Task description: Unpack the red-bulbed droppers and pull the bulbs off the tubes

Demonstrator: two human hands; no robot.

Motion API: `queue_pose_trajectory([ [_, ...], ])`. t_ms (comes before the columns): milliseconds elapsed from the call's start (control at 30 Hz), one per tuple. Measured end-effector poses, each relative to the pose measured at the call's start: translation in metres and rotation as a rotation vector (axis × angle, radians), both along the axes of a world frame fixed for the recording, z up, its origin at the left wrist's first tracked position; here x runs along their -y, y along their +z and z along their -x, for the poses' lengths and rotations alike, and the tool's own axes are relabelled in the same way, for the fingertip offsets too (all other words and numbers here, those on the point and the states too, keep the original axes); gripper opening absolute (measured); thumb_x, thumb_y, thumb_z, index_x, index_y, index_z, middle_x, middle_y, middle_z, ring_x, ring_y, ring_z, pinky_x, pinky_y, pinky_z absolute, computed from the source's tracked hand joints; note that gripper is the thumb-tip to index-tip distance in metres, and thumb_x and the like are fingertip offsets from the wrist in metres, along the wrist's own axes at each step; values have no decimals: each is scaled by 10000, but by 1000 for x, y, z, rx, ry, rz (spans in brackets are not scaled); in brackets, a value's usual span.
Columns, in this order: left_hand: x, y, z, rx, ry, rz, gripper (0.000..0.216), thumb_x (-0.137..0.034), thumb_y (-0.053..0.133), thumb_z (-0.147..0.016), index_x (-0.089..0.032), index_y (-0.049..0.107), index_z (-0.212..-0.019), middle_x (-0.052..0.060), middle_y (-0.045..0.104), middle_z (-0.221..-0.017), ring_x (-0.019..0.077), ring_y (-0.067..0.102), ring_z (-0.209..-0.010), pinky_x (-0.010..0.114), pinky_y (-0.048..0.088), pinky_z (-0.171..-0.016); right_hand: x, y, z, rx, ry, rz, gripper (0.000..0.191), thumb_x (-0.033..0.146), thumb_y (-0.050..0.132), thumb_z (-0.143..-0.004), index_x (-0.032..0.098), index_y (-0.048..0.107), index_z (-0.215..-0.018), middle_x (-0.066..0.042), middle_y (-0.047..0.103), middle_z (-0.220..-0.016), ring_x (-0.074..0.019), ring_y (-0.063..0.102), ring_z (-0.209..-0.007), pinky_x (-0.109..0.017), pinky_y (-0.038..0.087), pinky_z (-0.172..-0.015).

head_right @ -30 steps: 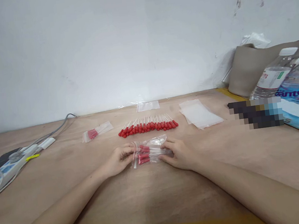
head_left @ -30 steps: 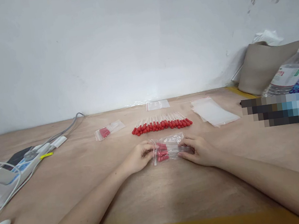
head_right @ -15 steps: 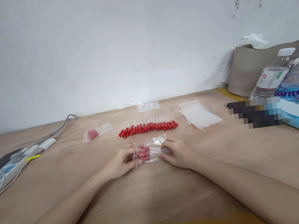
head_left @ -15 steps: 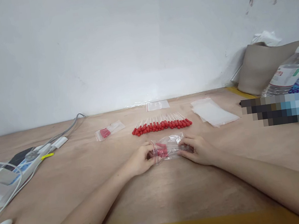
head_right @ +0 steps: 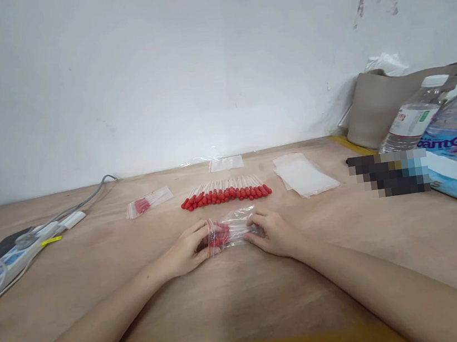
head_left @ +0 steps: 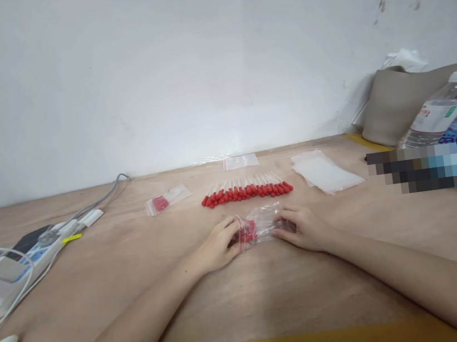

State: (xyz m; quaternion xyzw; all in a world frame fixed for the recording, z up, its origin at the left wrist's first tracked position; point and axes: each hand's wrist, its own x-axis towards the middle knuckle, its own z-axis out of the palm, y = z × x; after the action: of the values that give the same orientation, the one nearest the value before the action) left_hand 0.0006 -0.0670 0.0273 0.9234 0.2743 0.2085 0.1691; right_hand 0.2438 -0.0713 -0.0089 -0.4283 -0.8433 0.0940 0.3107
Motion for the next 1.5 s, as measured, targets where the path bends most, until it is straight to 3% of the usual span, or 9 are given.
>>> queue_pose_trajectory([
  [233,2,-2,-2,-17,74,-56,92,-159,397,-847,-178,470,-899,61,493,-936,162,485,-862,293,421,-786,0,-2,0,-1,-18,-6,175,337,526,-794,179,577,-847,-28,562,-754,-115,507,-619,-237,400,-574],
  [433,-1,-2,1,22,43,-43,132,-157,468,-810,-166,506,-936,60,488,-927,157,483,-862,274,417,-781,-1,-3,-1,5,-21,5,171,335,526,-792,175,573,-831,-29,561,-764,-116,511,-631,-234,398,-572],
  [667,-23,-9,15,314,135,277,107,-204,541,-769,-140,564,-851,61,558,-885,141,542,-808,277,443,-739,0,-2,-2,9,-26,22,182,338,529,-790,177,587,-850,-30,574,-772,-119,512,-629,-241,398,-581],
  [833,-45,18,60,264,134,696,179,-233,628,-710,-152,606,-868,26,619,-707,114,567,-621,238,459,-615,-1,-3,-2,3,-28,36,189,340,527,-790,179,587,-871,-32,578,-784,-119,518,-630,-242,405,-585],
  [933,-54,43,99,363,305,743,189,-164,697,-617,-150,644,-798,35,653,-713,126,594,-613,220,470,-586,-1,-4,-2,-7,-19,39,182,335,531,-787,180,585,-867,-33,580,-796,-119,522,-639,-240,410,-588],
  [1033,-61,53,127,717,540,739,227,-124,715,-558,-131,639,-771,60,675,-752,174,629,-688,242,498,-580,-1,-4,-2,-10,-19,43,180,331,527,-789,181,584,-872,-32,582,-787,-120,522,-636,-239,409,-583],
  [1133,-71,42,128,1021,660,609,228,-129,697,-581,-147,611,-792,28,670,-801,137,629,-757,231,509,-673,-2,-4,-2,-3,-17,38,179,330,525,-790,180,584,-868,-27,577,-770,-119,518,-629,-239,405,-579],
  [1233,-85,18,107,1101,713,533,217,-169,703,-583,-154,587,-766,4,651,-796,100,623,-742,204,500,-691,-2,-4,-2,-6,-6,34,175,326,522,-793,177,582,-862,-25,573,-766,-116,514,-625,-237,403,-576],
  [1500,-108,-19,48,920,906,410,266,-292,676,-597,-131,599,-795,25,639,-698,131,620,-641,249,493,-629,-2,-3,-2,-2,6,31,169,326,513,-798,181,578,-859,-30,567,-775,-122,514,-637,-250,410,-585],
])
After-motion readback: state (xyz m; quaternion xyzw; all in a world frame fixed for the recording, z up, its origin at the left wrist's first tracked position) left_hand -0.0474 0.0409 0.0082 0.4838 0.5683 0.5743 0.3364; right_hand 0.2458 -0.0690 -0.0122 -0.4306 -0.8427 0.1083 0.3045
